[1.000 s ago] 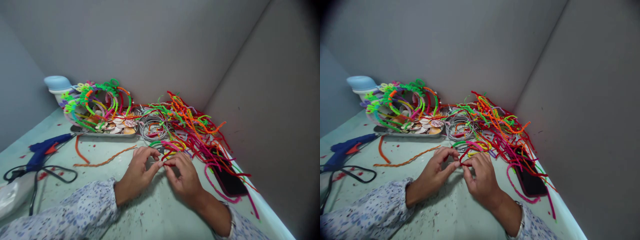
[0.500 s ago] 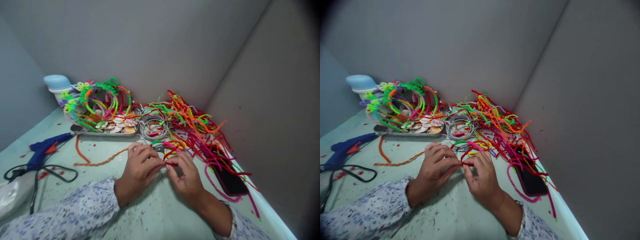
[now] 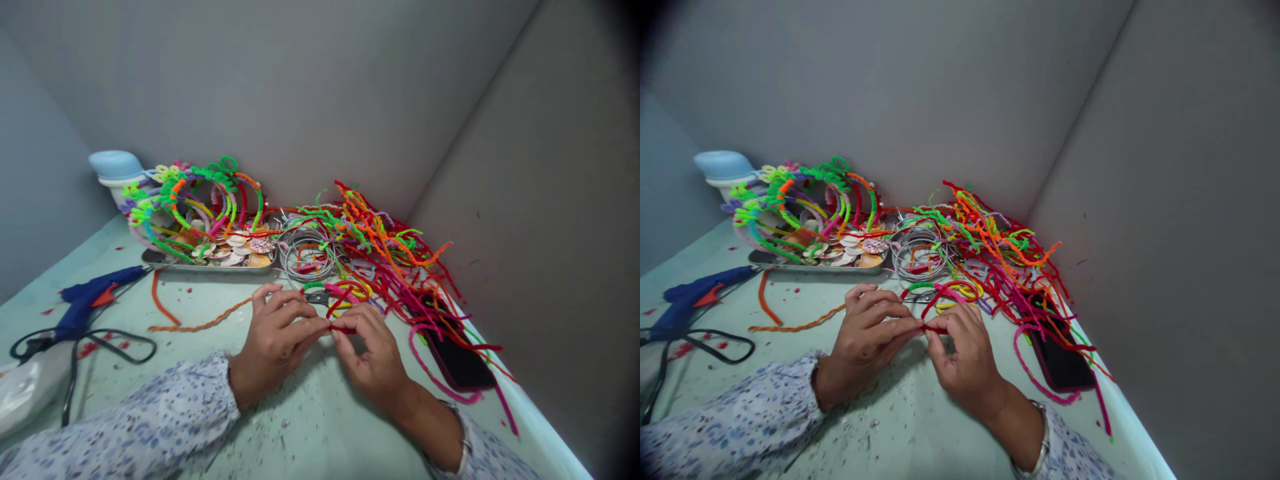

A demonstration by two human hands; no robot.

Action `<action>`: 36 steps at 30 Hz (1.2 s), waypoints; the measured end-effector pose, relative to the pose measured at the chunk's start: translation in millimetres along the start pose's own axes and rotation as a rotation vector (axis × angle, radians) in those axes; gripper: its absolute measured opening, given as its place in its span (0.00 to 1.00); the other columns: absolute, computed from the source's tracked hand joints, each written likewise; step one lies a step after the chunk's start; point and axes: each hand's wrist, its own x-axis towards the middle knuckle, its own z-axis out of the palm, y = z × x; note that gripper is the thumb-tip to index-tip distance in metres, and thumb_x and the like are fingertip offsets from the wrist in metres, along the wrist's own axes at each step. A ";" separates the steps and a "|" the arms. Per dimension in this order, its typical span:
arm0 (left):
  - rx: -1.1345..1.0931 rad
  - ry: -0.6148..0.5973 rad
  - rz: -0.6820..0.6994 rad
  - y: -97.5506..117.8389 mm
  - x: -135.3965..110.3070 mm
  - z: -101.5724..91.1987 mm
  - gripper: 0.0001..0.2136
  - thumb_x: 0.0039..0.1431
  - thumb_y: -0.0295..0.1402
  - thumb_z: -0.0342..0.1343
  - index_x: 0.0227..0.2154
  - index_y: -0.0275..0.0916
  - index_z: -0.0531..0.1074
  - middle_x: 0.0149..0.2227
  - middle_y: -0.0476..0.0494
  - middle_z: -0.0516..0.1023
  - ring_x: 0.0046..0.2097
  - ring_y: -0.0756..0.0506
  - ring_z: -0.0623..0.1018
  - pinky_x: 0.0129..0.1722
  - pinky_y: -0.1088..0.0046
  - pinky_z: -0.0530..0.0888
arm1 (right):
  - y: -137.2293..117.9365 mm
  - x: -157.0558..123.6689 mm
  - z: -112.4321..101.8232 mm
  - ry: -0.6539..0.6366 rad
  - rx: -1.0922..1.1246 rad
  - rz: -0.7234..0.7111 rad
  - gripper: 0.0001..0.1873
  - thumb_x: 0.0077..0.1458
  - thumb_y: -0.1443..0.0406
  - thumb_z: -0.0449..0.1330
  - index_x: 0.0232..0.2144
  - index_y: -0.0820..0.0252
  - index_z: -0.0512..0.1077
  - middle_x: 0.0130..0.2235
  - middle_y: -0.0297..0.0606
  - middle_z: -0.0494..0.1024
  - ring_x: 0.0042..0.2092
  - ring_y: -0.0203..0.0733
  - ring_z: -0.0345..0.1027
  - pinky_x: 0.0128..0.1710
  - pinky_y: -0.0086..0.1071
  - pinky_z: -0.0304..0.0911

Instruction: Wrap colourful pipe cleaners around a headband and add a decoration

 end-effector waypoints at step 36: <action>-0.050 -0.179 -0.065 5.9 3.5 1.6 0.05 0.64 0.29 0.51 0.36 0.39 0.72 0.34 0.47 0.75 0.40 0.45 0.69 0.48 0.59 0.59 | -1.9 1.6 -1.6 0.032 -0.129 -0.127 0.07 0.55 0.73 0.56 0.37 0.59 0.67 0.33 0.38 0.73 0.37 0.43 0.64 0.41 0.42 0.59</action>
